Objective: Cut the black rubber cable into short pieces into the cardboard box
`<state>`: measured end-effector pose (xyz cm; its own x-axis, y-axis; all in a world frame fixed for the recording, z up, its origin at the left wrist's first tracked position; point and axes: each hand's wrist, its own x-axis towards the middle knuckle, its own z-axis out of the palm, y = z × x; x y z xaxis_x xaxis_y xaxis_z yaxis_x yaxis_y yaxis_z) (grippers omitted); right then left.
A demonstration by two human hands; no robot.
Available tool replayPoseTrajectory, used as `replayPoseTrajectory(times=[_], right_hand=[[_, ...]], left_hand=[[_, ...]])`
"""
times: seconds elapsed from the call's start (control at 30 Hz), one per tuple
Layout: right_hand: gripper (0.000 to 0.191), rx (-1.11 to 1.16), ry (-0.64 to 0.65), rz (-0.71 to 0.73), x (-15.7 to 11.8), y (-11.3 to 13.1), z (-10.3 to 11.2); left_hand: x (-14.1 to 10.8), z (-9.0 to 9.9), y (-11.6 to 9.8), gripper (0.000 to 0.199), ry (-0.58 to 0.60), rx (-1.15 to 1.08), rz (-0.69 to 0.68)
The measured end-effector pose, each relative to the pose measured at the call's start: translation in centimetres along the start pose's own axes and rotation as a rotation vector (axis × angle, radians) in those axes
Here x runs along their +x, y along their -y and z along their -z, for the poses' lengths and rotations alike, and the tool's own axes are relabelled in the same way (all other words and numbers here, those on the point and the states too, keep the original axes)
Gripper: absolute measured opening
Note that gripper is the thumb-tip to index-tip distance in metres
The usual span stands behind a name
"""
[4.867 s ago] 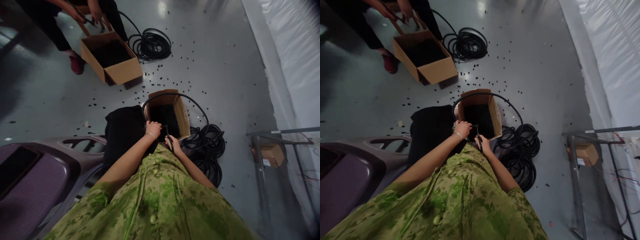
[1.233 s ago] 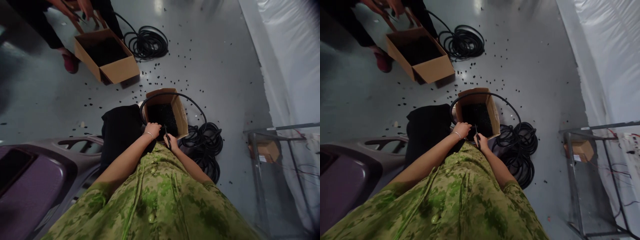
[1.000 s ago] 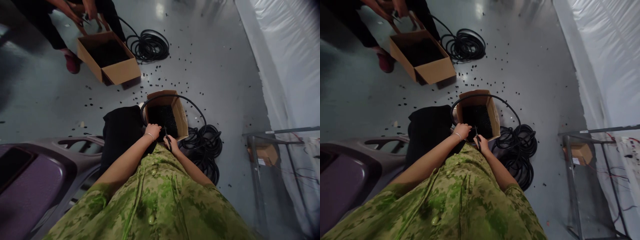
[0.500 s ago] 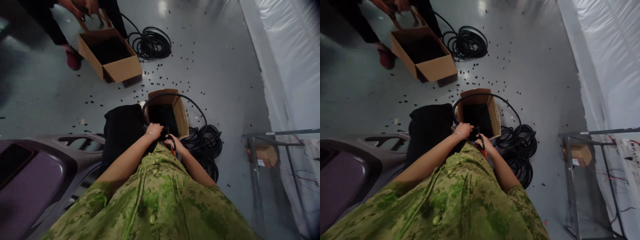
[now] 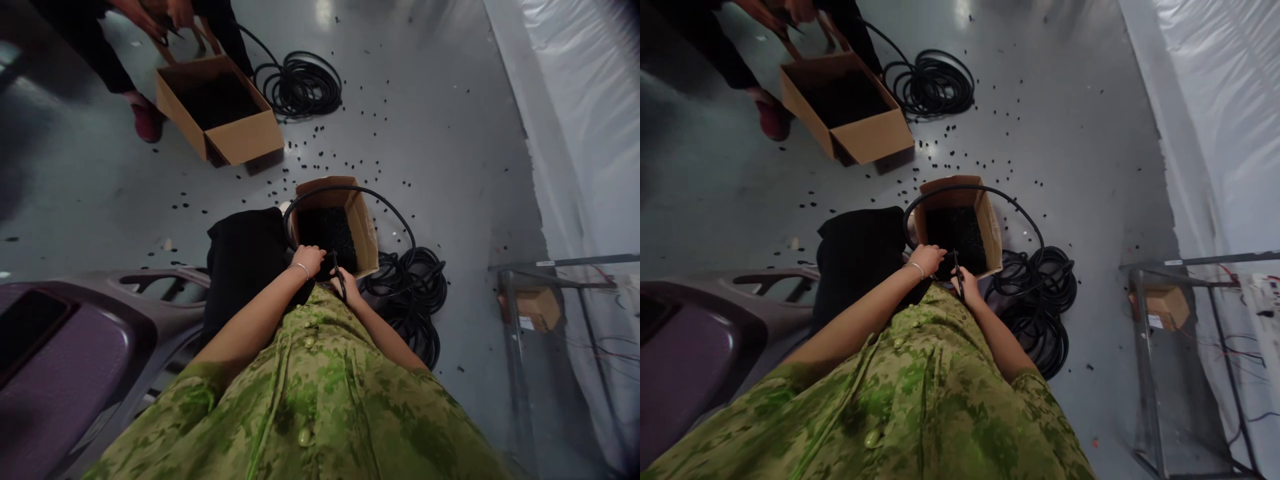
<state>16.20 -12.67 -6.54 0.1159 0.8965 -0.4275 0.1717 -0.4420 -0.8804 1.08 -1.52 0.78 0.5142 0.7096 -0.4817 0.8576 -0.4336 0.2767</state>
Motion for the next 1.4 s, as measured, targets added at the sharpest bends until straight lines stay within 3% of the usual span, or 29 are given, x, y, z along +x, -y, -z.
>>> replayPoseTrajectory(times=[0.1, 0.33, 0.77, 1.03, 1.17, 1.4], right_hand=[[0.015, -0.069, -0.055, 0.102, 0.2, -0.3, -0.1], [0.016, -0.147, -0.121, 0.116, 0.2, -0.6, -0.4], [0.010, -0.179, -0.150, 0.085, 0.6, -0.6, -0.6], [0.013, -0.120, -0.164, 0.102, 0.7, -1.6, -0.3], [0.022, 0.077, -0.109, -0.019, 1.2, -2.2, -0.3], [0.034, 0.264, -0.043, -0.095, 1.6, -1.8, -0.1]], left_hand=[[0.0, 0.1, 0.1, 0.030, -0.010, 0.030, 0.025], [-0.6, -0.1, 0.0, 0.028, -0.123, 0.085, 0.121], [-0.6, -0.1, 0.0, 0.026, -0.094, 0.098, 0.131], [-1.1, 0.3, -0.1, 0.025, -0.038, 0.126, 0.085], [-1.3, 0.0, 0.2, 0.023, -0.011, 0.104, 0.024], [-2.5, -0.5, 1.2, 0.023, -0.157, 0.092, -0.165]])
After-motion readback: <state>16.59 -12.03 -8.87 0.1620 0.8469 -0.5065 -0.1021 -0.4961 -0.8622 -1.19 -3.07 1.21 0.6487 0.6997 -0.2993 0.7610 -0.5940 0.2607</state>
